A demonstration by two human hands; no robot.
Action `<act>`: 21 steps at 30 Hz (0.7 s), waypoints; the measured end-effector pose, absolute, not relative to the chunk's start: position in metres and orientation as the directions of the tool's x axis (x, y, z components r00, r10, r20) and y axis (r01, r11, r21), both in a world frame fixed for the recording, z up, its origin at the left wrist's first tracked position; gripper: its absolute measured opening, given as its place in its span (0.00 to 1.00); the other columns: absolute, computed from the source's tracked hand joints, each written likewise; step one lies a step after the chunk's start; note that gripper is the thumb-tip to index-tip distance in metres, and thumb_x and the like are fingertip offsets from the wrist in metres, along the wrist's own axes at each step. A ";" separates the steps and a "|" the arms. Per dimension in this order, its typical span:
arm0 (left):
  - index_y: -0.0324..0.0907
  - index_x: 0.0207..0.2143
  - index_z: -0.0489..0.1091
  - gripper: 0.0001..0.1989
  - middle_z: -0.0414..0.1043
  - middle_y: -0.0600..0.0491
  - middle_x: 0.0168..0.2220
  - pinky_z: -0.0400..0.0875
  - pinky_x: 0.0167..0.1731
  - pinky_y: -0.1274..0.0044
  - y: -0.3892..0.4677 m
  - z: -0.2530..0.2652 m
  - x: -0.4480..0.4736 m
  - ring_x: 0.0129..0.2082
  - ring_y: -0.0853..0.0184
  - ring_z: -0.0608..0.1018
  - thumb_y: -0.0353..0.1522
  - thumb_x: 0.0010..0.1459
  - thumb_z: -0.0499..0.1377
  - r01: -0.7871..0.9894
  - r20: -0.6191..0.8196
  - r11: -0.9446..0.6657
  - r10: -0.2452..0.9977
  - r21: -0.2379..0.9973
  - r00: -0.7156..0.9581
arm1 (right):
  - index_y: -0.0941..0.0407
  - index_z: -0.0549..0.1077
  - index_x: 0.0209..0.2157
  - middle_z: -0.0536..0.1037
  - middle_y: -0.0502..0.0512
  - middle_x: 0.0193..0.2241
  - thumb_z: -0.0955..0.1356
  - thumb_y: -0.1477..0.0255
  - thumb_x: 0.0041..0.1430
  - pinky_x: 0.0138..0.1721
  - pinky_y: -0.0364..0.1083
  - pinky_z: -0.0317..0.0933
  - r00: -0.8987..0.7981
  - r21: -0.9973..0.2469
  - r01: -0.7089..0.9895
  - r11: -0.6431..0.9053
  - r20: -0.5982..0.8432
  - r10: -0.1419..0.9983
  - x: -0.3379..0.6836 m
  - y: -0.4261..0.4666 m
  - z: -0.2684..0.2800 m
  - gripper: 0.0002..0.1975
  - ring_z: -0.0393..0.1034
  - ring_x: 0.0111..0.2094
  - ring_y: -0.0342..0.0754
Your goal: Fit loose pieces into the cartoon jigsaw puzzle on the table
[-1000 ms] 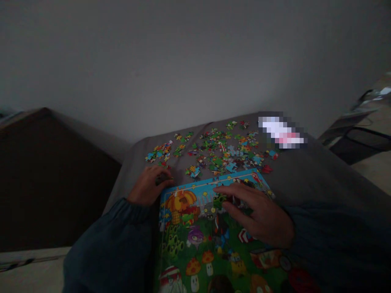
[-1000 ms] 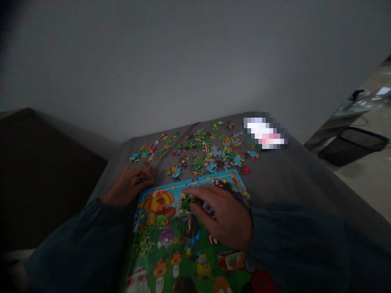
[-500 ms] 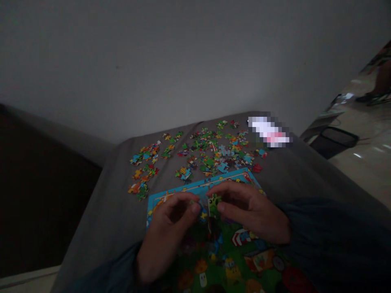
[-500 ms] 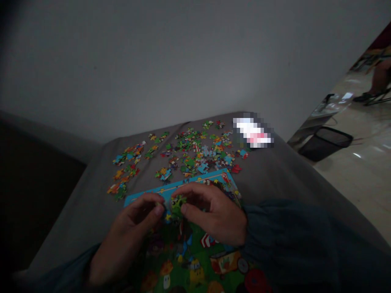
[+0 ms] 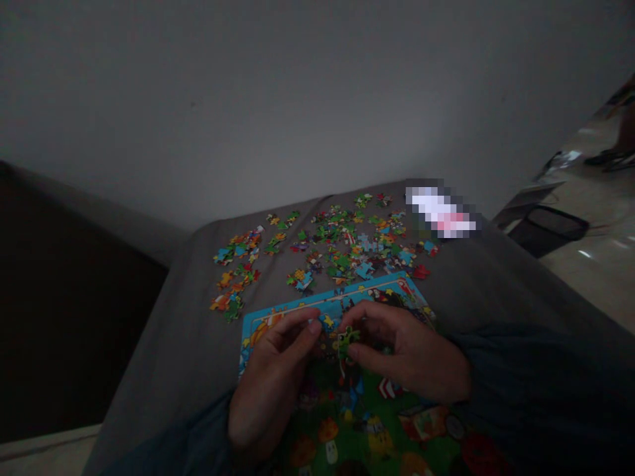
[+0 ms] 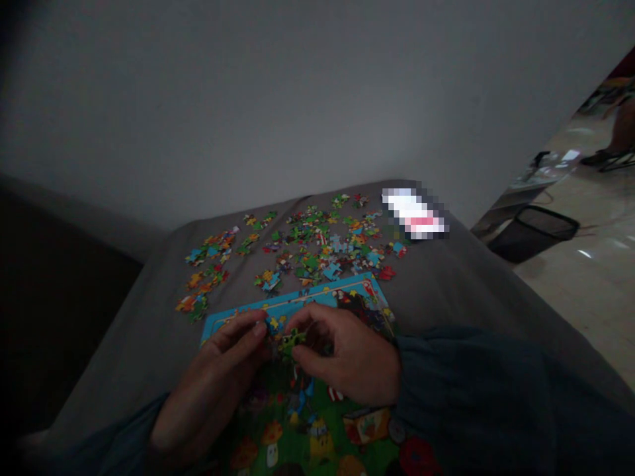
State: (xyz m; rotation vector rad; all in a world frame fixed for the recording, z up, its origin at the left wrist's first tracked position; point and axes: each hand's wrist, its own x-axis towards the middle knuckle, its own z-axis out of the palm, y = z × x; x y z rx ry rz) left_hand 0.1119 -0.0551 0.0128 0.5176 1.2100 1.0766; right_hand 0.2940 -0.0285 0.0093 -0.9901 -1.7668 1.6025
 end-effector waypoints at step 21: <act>0.45 0.30 0.70 0.09 0.69 0.59 0.25 0.65 0.28 0.82 -0.061 0.017 0.115 0.27 0.72 0.71 0.34 0.48 0.67 -0.145 -0.245 0.241 0.970 0.959 -0.006 | 0.56 0.71 0.34 0.72 0.48 0.27 0.66 0.68 0.60 0.32 0.42 0.61 -0.577 -0.952 0.278 0.128 -0.060 0.815 0.296 -0.029 0.011 0.06 0.67 0.30 0.42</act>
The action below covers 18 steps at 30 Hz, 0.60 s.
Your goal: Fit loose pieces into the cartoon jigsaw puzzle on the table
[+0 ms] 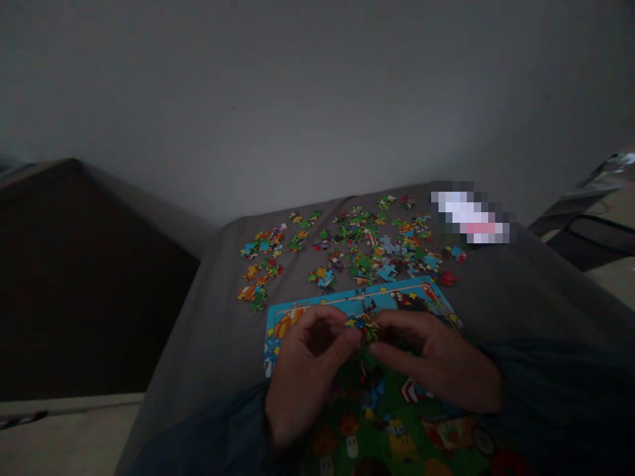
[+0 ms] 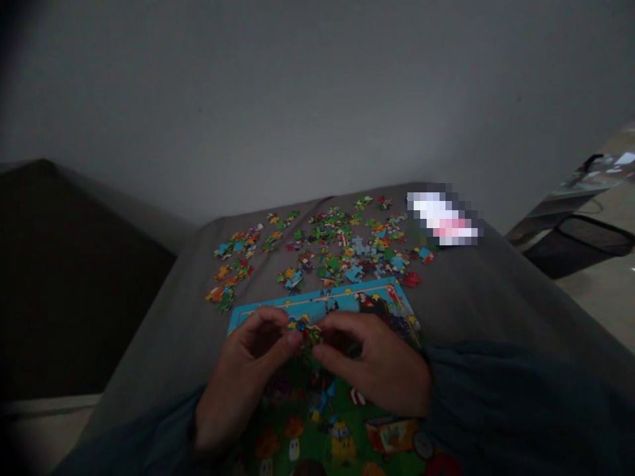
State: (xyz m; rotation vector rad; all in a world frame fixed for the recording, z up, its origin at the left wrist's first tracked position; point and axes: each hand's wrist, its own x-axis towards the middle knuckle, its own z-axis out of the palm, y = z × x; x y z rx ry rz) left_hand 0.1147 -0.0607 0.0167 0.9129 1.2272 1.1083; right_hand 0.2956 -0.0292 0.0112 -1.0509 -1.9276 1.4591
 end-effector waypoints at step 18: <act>0.44 0.49 0.72 0.24 0.70 0.44 0.47 0.66 0.48 0.61 0.011 0.000 -0.067 0.47 0.52 0.72 0.46 0.54 0.56 0.964 -0.066 -0.197 0.975 0.176 0.211 | 0.57 0.66 0.26 0.65 0.47 0.22 0.60 0.66 0.64 0.28 0.42 0.54 -0.527 -0.934 0.326 0.149 -0.048 0.849 0.298 -0.023 0.020 0.14 0.60 0.26 0.41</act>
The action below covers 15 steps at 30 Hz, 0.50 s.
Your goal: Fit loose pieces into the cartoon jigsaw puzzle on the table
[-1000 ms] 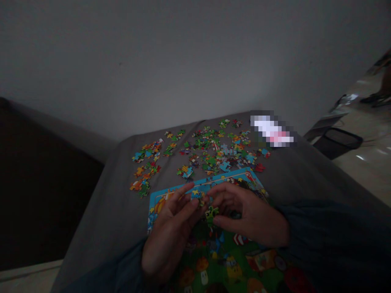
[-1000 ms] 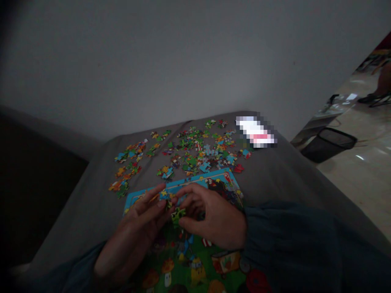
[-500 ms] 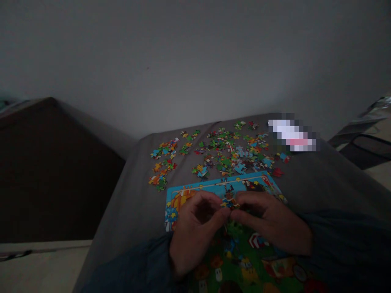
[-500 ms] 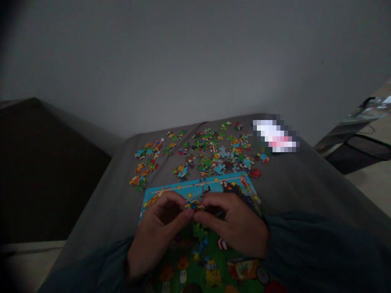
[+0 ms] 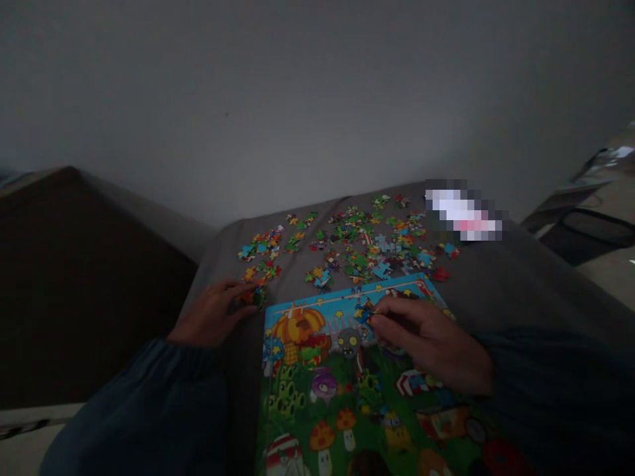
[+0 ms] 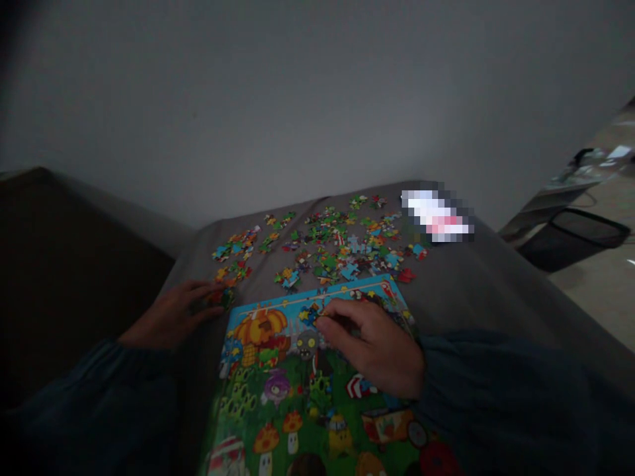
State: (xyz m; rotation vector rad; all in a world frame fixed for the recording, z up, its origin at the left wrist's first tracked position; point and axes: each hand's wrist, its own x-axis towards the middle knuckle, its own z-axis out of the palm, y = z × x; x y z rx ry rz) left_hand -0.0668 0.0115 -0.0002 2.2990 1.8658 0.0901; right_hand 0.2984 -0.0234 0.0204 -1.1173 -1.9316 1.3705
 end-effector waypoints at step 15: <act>0.49 0.48 0.71 0.20 0.63 0.46 0.57 0.55 0.55 0.55 0.009 -0.007 -0.054 0.56 0.50 0.64 0.43 0.53 0.57 0.957 -0.019 -0.259 0.964 0.133 0.264 | 0.57 0.67 0.37 0.74 0.51 0.30 0.67 0.72 0.57 0.34 0.43 0.64 -0.498 -0.991 0.078 -0.111 -0.135 0.857 0.297 -0.022 0.014 0.07 0.71 0.31 0.42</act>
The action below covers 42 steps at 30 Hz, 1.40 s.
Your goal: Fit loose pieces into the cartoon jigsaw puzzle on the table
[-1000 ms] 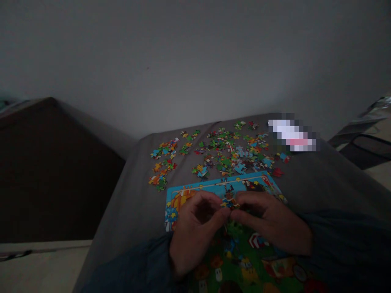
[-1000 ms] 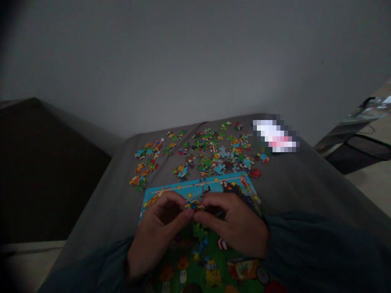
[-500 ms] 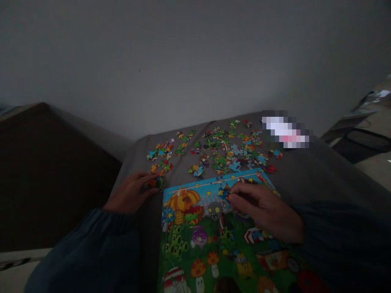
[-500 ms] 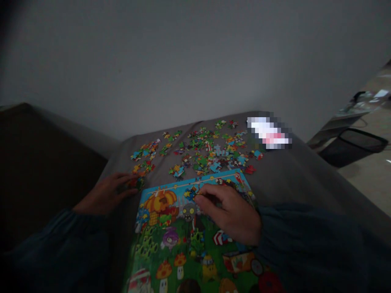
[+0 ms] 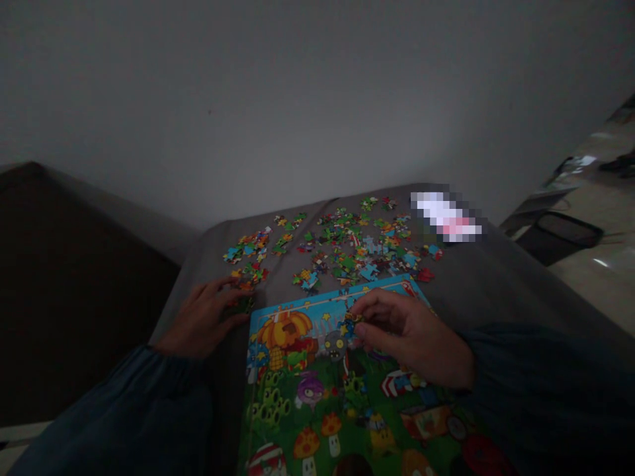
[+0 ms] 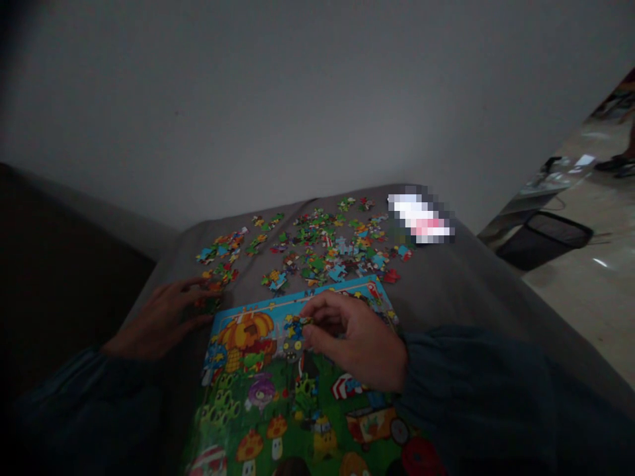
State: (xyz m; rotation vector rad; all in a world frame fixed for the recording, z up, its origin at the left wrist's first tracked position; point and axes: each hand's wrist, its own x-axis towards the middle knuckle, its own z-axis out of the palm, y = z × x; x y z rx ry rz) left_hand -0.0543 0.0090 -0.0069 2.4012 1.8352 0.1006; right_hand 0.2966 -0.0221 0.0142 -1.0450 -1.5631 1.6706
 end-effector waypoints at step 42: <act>0.54 0.54 0.67 0.19 0.76 0.56 0.44 0.70 0.43 0.76 -0.058 0.017 0.102 0.42 0.65 0.76 0.35 0.60 0.56 0.392 -0.042 -0.074 0.959 0.917 0.280 | 0.58 0.70 0.28 0.71 0.47 0.23 0.67 0.68 0.58 0.27 0.40 0.64 -0.562 -0.982 0.170 -0.083 -0.166 0.810 0.292 -0.029 0.017 0.09 0.67 0.24 0.39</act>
